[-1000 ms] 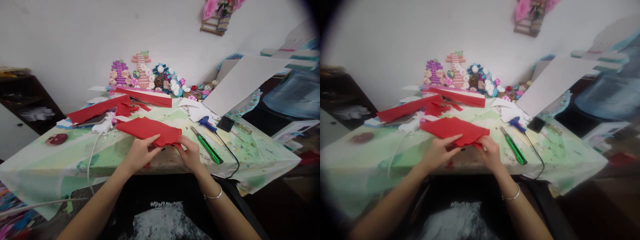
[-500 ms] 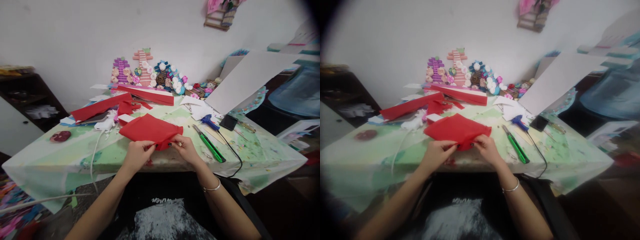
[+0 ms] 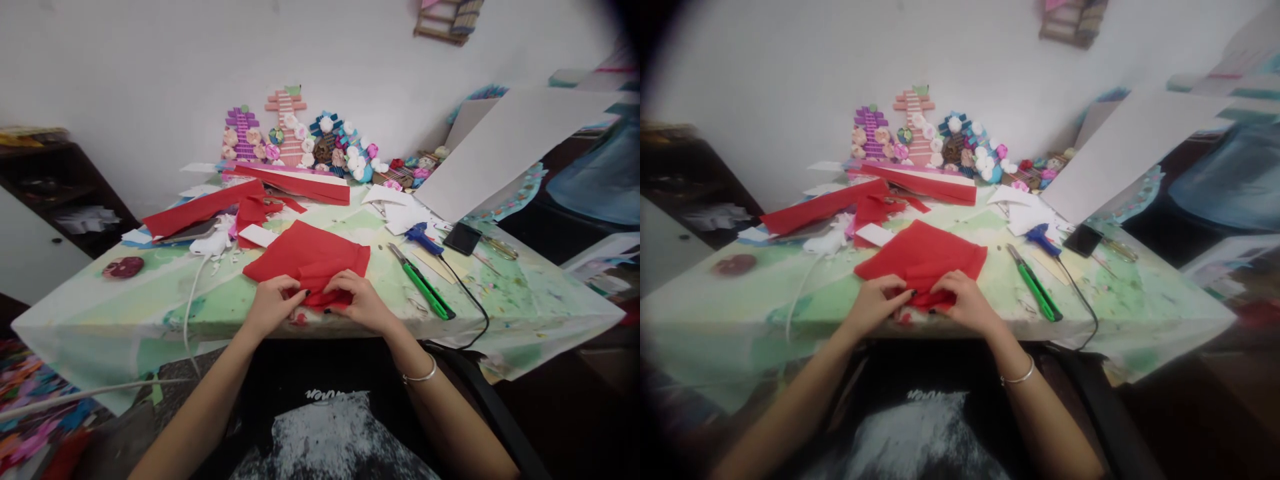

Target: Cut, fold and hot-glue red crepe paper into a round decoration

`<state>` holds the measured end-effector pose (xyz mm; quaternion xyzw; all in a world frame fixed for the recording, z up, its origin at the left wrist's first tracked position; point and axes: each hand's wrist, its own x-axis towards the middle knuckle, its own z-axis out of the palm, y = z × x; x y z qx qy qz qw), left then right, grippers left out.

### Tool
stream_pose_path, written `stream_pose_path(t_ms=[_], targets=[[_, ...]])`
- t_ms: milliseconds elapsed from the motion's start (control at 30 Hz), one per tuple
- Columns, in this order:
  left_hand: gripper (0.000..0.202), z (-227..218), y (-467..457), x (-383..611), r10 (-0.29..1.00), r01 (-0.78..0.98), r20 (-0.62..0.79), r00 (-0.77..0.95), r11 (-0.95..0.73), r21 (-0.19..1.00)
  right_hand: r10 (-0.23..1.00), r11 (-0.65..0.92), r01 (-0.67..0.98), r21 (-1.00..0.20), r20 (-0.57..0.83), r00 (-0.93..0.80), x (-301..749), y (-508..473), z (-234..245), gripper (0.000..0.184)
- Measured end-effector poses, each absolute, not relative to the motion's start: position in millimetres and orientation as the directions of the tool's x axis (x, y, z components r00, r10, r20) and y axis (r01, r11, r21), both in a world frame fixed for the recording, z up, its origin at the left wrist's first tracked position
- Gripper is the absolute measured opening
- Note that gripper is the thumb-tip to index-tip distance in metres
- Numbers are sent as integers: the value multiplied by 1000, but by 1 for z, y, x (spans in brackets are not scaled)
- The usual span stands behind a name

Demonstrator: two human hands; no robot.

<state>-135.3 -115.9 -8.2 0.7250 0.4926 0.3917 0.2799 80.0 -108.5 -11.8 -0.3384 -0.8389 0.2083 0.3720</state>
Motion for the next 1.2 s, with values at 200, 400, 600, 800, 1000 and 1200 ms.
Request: stream_pose_path(t_ms=[200,400,600,800,1000,1200], targets=[[21,-15,-112,-137,972,296,106,211,-167,941,756,649,428,-629,472,-453,72,-104,-17,8],[10,-13,-118,-140,921,297,254,295,-341,892,815,569,438,-696,403,-417,75,-101,-19,10],[9,-11,-121,-148,800,440,349,488,-571,693,819,559,412,-719,400,-412,76,-102,-20,10],[4,-14,-117,-140,823,575,380,422,-567,590,819,556,403,-727,396,-415,77,-102,-18,8],[5,-10,-113,-136,863,603,318,393,-503,619,835,549,457,-700,434,-338,78,-100,-20,8],[4,-10,-113,-132,905,644,273,326,-424,636,851,523,532,-666,440,-286,76,-97,-23,10]])
